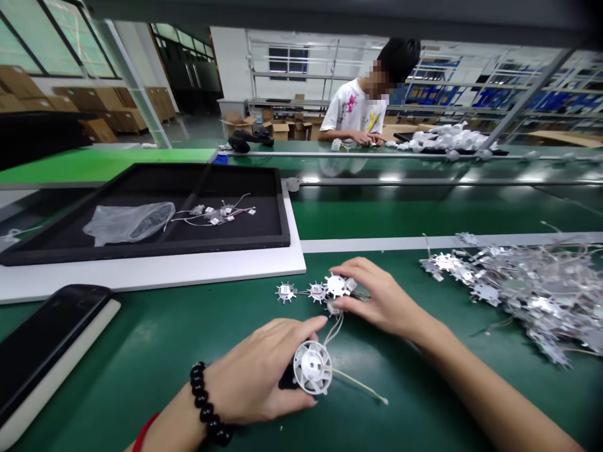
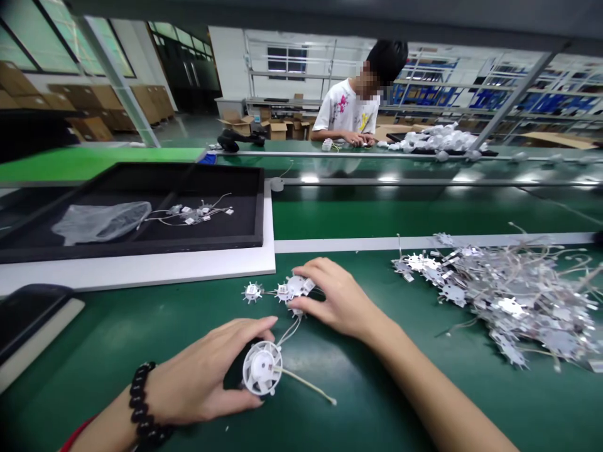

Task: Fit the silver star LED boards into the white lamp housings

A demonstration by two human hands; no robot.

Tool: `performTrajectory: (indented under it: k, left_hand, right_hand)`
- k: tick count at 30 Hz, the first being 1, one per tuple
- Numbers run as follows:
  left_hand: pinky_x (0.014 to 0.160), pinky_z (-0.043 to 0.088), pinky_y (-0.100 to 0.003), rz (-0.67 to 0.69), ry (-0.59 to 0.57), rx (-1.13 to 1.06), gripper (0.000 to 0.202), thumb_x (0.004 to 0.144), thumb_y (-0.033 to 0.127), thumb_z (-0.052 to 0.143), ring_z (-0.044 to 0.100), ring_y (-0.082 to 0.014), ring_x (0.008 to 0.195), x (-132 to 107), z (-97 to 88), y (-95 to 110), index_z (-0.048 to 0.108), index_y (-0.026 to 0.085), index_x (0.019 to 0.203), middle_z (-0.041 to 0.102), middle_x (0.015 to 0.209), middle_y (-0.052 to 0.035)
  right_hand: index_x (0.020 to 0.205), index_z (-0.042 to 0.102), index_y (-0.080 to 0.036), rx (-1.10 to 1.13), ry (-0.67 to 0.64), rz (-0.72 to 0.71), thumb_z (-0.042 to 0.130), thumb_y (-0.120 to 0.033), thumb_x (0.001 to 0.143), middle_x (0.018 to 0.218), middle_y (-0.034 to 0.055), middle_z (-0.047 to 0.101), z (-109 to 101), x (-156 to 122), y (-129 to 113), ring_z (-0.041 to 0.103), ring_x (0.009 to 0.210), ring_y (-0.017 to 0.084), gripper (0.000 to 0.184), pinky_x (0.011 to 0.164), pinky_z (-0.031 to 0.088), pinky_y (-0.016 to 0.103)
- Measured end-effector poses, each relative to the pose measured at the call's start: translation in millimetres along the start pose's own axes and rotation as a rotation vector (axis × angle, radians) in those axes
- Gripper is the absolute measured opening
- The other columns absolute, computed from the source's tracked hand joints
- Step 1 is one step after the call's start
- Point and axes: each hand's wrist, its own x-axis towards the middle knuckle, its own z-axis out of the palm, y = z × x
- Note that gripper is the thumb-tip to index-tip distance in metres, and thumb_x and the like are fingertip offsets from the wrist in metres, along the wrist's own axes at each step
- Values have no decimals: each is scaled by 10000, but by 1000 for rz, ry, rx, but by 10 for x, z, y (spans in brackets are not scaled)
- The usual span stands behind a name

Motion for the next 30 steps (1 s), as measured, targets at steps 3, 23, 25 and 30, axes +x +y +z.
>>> performTrajectory:
  k: [3, 23, 25, 30]
  left_hand:
    - [1082, 481, -501, 32, -35, 6, 977, 750, 313, 853, 569, -314, 1261, 2, -5, 14, 246, 271, 1515, 586, 1382, -133]
    - [1052, 490, -326, -61, 257, 312, 374, 1020, 455, 483, 634, -191, 1173, -47, -640, -67, 622, 192, 1246, 701, 1239, -68]
    - [1019, 510, -356, -223, 294, 389, 335, 1014, 414, 496, 646, -212, 1141, -39, -908, -219, 642, 191, 1217, 698, 1228, -76]
    - [1048, 460, -528, -601, 355, 624, 261, 972, 321, 593, 590, -279, 1198, 175, -1621, -914, 650, 146, 1156, 639, 1255, -116]
  right_hand:
    - [1210, 654, -172, -60, -77, 142, 625, -499, 937, 1087, 123, 712, -77, -8, 193, 695, 946, 243, 427, 821, 570, 389]
    - [1364, 594, -216, -69, -158, 83, 552, -553, 963, 1311, 145, 659, 44, 27, 560, 643, 1190, 305, 525, 978, 547, 504]
    - [1328, 615, -201, -77, -84, 98, 546, -556, 961, 1289, 157, 670, 77, 36, 597, 655, 1168, 317, 516, 964, 552, 517]
    - [1144, 674, -184, -122, 116, -9, 542, -383, 983, 1120, 139, 724, 61, 31, 628, 690, 1042, 291, 288, 903, 560, 487]
